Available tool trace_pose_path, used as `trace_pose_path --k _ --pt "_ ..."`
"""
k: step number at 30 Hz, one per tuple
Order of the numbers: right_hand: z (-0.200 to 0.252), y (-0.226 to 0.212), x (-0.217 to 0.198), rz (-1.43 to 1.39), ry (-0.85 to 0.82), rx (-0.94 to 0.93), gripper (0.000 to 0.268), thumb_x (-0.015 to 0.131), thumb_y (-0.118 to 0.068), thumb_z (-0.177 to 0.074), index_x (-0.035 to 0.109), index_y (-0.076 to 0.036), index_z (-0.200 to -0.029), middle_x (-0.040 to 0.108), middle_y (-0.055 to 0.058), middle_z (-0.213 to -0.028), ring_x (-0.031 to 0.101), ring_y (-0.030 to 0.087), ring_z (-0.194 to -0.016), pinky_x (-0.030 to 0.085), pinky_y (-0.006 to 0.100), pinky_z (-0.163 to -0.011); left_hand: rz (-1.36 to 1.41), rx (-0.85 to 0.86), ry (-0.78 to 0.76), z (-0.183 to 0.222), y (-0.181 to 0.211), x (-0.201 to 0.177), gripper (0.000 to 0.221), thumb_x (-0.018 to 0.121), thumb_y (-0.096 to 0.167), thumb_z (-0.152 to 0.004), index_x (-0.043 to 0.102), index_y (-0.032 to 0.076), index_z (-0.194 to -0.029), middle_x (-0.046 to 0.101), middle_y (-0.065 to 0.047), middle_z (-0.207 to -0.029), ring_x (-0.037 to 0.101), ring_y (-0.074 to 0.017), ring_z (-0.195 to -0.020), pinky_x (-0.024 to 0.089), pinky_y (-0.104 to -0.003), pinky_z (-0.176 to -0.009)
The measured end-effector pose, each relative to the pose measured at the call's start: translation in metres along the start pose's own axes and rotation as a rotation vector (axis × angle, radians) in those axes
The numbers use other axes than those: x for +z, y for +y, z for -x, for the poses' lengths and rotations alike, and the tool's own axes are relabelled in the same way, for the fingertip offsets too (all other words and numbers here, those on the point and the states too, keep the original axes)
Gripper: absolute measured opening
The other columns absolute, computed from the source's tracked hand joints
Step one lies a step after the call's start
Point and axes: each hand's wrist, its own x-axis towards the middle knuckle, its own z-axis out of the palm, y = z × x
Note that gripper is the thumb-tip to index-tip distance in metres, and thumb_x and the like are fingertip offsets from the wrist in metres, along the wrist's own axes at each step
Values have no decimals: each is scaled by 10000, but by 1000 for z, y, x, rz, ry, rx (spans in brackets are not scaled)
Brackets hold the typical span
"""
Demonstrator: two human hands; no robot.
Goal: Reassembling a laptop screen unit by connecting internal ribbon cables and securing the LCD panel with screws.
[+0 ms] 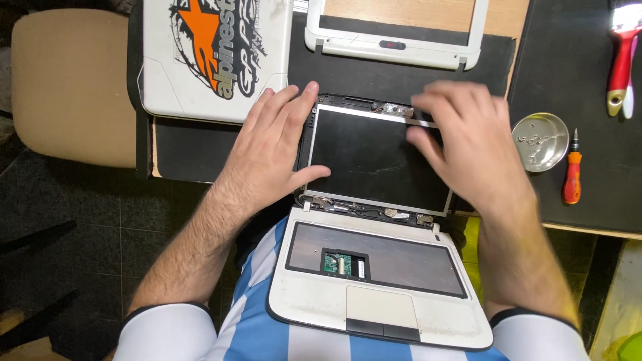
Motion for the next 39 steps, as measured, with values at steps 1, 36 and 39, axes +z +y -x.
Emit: trace_pose_path --k 1,36,39 --pt "-13 3 4 1 2 2 517 832 -373 -1200 777 -71 -1616 746 180 -1643 634 398 -1492 506 610 -1137 -1 3 0 0 1 1 1525 1155 629 -935 168 20 -1925 600 -246 -1836 542 -434 -1718 364 -682 -1514" --pt "177 75 21 35 559 622 356 947 -17 -1182 776 64 -1483 672 255 -1410 633 443 -1272 496 552 -1135 212 201 251 -18 23 7 262 986 188 -1111 893 8 -1276 875 -181 -1380 804 -415 -1345 597 -660 -1287" --pt "195 91 39 -1 510 716 353 951 -62 -1120 808 -2 -1437 759 174 -1341 680 353 -1153 540 498 -1086 389 267 42 -57 59 -4 319 952 283 -1088 890 63 -1311 868 -130 -1392 773 -363 -1352 582 -563 -1226"
